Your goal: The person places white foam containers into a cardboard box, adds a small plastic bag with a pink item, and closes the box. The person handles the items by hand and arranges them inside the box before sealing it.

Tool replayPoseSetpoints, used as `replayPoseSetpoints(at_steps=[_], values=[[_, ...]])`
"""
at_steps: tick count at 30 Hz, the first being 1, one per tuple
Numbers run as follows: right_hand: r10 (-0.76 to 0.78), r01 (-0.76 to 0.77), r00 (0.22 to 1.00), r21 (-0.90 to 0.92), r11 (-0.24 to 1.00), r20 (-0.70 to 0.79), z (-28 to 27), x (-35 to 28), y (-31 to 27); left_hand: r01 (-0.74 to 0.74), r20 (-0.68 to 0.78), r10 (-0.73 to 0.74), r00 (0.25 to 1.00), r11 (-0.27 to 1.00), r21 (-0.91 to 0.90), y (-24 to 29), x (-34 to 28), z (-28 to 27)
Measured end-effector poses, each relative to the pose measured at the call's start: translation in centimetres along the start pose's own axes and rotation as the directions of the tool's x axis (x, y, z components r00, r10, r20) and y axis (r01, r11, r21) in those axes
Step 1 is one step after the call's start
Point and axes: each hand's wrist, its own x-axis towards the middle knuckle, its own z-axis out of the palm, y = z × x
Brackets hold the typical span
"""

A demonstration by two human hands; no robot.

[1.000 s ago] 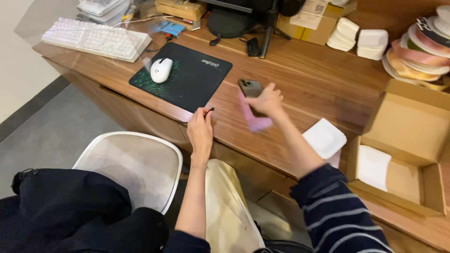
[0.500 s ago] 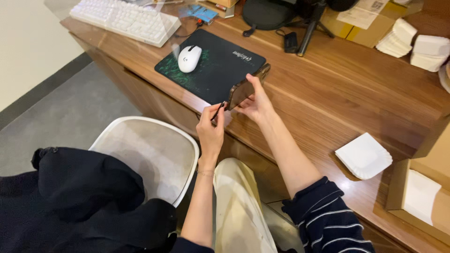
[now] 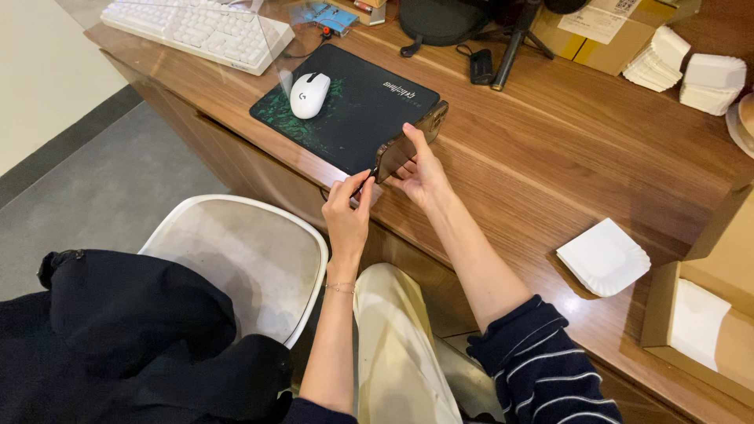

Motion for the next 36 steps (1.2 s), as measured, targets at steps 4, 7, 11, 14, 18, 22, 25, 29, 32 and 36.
replayPoseSetpoints(at_steps=[4, 7, 11, 14, 18, 22, 25, 29, 32, 36], values=[[-0.19, 0.184, 0.981, -0.1, 0.978, -0.045, 2.6, -3.6, -0.2, -0.049, -0.008, 0.05, 0.999, 0.997, 0.057, 0.7, 0.1, -0.3], [-0.326, 0.308, 0.944, -0.215, 0.927, -0.053, 4.1, -5.7, -0.1, -0.088, 0.008, 0.087, 0.996, 0.993, 0.084, 0.8, 0.3, -0.2], [-0.341, 0.332, 0.94, -0.216, 0.918, -0.004, 5.2, -7.2, -0.7, -0.07, -0.097, 0.072, 0.993, 0.997, 0.027, 0.0, -0.2, 0.9], [-0.329, 0.32, 0.944, -0.25, 0.914, 0.008, 5.2, -6.4, -0.8, -0.08, -0.117, 0.083, 0.99, 0.996, 0.028, -0.1, -0.1, 1.5], [-0.419, 0.355, 0.907, -0.462, 0.813, -0.04, 4.6, -6.0, -0.3, -0.058, -0.129, 0.059, 0.99, 0.998, 0.012, -0.5, -1.0, 2.7], [-0.477, 0.3, 0.876, -0.7, 0.648, -0.066, 3.9, -5.0, -1.3, -0.022, -0.121, 0.025, 0.992, 1.0, 0.02, 0.0, -1.9, 3.2], [-0.461, 0.16, 0.883, -0.873, 0.46, -0.082, 4.2, -1.0, -0.9, 0.053, -0.09, -0.048, 0.995, 0.997, 0.057, 1.2, -2.3, 2.3], [-0.361, -0.08, 0.931, -0.995, -0.051, -0.057, 8.8, 4.3, 0.9, 0.101, -0.091, -0.08, 0.993, 0.962, 0.253, 1.6, -2.1, 1.2], [-0.397, -0.195, 0.916, -0.936, -0.292, -0.067, 12.9, 2.4, 2.9, -0.013, -0.067, 0.047, 0.997, 0.898, 0.441, -3.0, -2.5, 2.0], [-0.762, -0.381, 0.638, -0.906, -0.186, -0.112, 13.7, 0.0, 7.8, -0.107, 0.036, 0.103, 0.994, 0.876, 0.471, -11.2, -2.9, 0.5]])
